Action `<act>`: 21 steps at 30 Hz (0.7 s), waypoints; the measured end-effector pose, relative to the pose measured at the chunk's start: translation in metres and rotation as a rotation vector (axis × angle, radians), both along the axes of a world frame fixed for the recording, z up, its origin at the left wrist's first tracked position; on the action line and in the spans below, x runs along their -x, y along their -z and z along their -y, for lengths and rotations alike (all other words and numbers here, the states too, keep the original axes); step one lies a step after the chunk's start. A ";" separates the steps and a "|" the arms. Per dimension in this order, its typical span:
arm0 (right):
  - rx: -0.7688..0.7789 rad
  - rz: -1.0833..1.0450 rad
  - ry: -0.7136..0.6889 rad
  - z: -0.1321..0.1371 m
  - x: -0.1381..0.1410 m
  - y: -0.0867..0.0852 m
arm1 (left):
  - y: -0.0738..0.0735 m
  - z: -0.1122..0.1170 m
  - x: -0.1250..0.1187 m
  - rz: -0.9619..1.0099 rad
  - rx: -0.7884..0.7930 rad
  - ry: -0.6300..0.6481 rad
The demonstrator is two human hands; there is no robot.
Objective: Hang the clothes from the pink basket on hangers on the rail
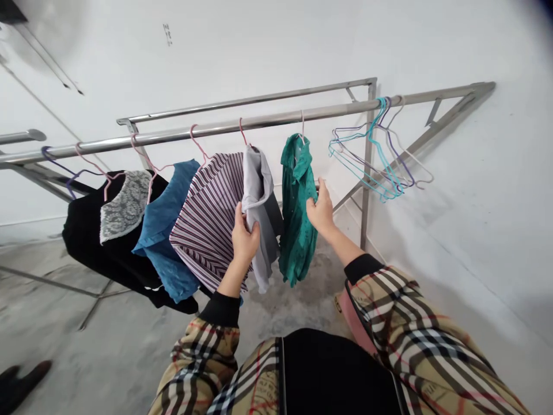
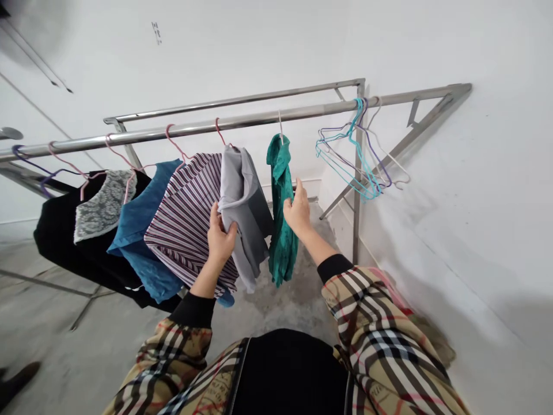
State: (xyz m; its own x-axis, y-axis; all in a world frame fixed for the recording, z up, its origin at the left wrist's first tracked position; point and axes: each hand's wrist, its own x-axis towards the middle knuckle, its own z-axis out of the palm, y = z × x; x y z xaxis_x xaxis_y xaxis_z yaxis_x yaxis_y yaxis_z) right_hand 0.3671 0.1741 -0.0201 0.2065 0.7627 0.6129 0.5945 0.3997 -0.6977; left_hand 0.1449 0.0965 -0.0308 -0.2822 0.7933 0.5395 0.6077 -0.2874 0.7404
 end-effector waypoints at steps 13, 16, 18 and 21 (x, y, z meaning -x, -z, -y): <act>0.638 0.080 0.011 0.069 -0.015 0.116 | 0.106 0.070 -0.028 -0.062 0.361 0.045; 0.775 0.122 -0.077 0.097 -0.015 0.147 | 0.142 0.091 -0.031 -0.193 0.575 0.144; 0.863 0.142 -0.128 0.118 -0.015 0.164 | 0.158 0.102 -0.032 -0.326 0.765 0.255; 0.984 0.154 -0.186 0.152 -0.023 0.182 | 0.172 0.112 -0.033 -0.468 0.960 0.447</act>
State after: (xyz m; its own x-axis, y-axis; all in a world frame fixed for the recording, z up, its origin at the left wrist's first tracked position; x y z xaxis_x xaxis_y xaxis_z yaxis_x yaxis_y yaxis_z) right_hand 0.3896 0.0226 -0.2022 0.0047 0.9555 -0.2948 0.6923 -0.2159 -0.6885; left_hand 0.1781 -0.0151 -0.2027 0.1946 0.9119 -0.3615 0.8660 0.0134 0.4999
